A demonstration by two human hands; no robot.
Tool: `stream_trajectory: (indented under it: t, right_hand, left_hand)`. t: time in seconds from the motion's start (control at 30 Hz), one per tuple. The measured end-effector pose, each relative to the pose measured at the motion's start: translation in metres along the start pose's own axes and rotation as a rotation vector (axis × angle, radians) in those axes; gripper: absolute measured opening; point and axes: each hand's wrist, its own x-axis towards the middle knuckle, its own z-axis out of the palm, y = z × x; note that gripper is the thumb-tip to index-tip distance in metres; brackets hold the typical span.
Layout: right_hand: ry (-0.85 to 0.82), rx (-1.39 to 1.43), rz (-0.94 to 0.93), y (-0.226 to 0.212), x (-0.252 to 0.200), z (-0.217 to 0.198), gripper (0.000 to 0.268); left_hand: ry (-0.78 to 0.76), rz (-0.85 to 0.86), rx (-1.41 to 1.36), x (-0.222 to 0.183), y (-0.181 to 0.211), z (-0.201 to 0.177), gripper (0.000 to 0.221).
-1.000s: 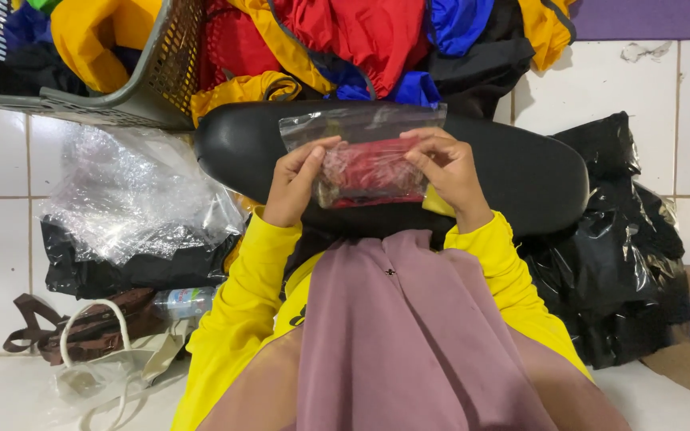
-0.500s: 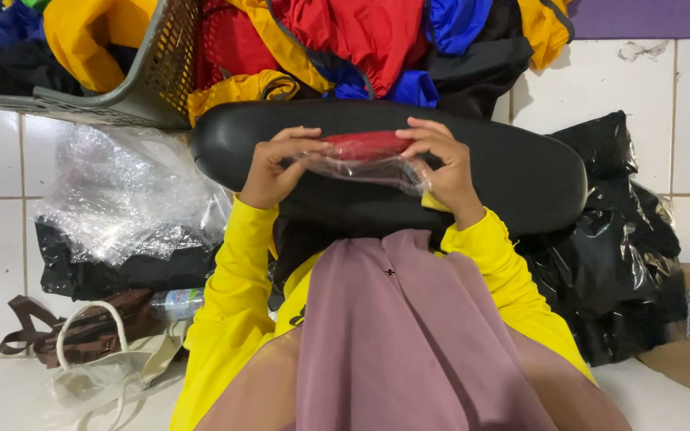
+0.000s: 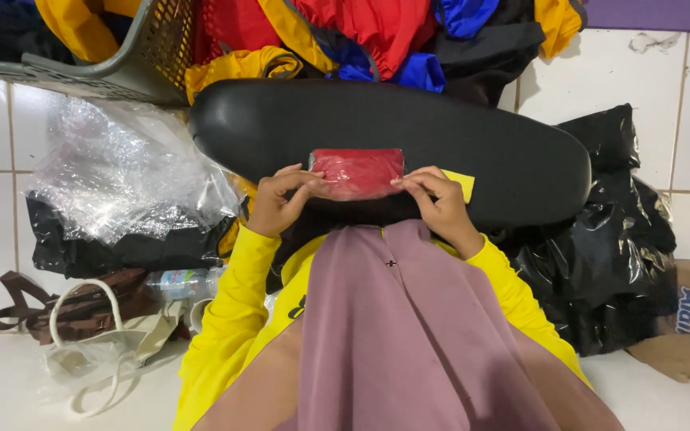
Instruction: A person at a packing station folds a red fabric cover, places it into a clear plastic bag, then into a black mailer bag, and subsequently uses scissors to trim the edges of a blue fabric cover.
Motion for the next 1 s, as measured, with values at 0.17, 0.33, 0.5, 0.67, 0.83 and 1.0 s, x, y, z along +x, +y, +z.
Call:
stream_trajectory:
  t: [0.17,0.33,0.5,0.67,0.83,1.0]
  right_hand:
    - [0.070,-0.075,0.024,0.009,0.003,0.017,0.023]
    - [0.064,-0.026,0.191,0.007,0.003,0.024,0.019]
    - [0.075,-0.034,0.258,0.018,0.007,0.026,0.023]
    - [0.142,-0.203,0.144,-0.010,0.008,0.031,0.051]
    - [0.381,-0.658,-0.316,-0.011,0.015,0.029,0.056]
    - [-0.002,-0.535,-0.760,-0.024,0.022,0.070,0.039]
  left_hand:
    - [0.197,-0.012,0.140,-0.015,-0.024,0.021,0.014]
    - [0.361,-0.150,0.199,-0.015,-0.018,0.042,0.012]
    - [0.516,-0.221,0.283,-0.009,-0.012,0.056,0.015]
    - [0.537,-0.284,0.342,-0.002,0.000,0.058,0.013]
    - [0.476,-0.354,0.329,-0.005,-0.002,0.058,0.014]
    - [0.453,-0.265,0.276,-0.004,0.007,0.054,0.010]
